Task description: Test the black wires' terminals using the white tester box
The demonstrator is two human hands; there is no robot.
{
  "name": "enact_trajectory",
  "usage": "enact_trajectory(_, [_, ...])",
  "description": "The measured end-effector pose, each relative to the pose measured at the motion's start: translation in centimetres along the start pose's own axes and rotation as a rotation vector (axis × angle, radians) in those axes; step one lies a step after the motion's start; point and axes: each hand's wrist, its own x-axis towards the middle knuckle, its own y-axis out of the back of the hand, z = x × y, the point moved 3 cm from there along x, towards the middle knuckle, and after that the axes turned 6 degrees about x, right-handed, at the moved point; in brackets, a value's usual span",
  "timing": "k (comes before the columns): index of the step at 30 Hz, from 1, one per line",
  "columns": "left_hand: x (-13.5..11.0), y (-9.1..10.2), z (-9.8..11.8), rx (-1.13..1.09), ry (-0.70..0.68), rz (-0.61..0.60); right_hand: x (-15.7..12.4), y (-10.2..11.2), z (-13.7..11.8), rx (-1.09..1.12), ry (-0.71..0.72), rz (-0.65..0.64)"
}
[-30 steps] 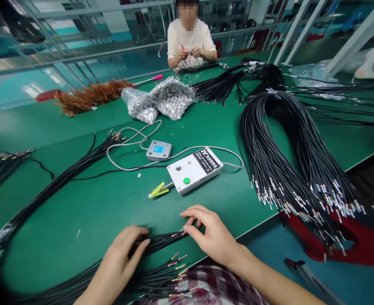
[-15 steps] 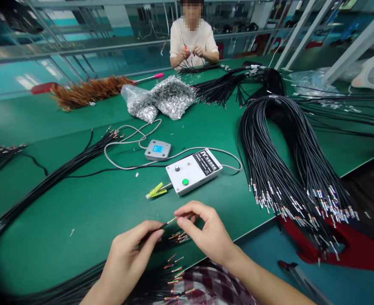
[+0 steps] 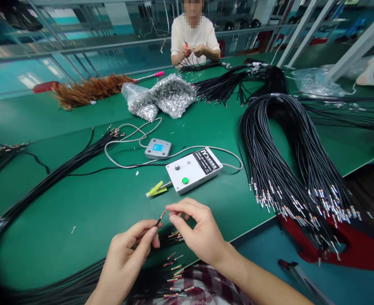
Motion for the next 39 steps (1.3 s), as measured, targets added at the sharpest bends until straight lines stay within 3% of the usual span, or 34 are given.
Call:
enact_trajectory(4, [-0.2,-0.2,-0.4,-0.057,0.061,-0.027,-0.2,-0.1,-0.2,-0.089,0.116,-0.031])
enact_trajectory(7, [-0.3,-0.3,-0.6,-0.092,0.088,-0.028,-0.6,-0.1,-0.4,-0.277,0.266,-0.061])
enact_trajectory(10, [-0.3,-0.5,-0.6,-0.157,0.117,-0.038,-0.9,-0.2,-0.2,-0.400,0.328,-0.080])
enact_trajectory(21, [0.4,-0.5,0.2,-0.411,0.282,-0.138,-1.1,-0.5,0.3,-0.246,0.223,-0.092])
enact_trajectory(31, [0.1,-0.5,-0.1,-0.447,0.338,-0.110,-1.7,-0.5,0.3,-0.397,0.330,-0.100])
enact_trajectory(35, [0.1,-0.5,0.0,-0.463,0.328,-0.098,-2.3,-0.5,0.4,-0.524,0.391,-0.131])
enact_trajectory(39, [0.0,-0.5,0.0,-0.424,0.267,-0.048,-2.1,-0.2,0.5,-0.391,0.316,-0.067])
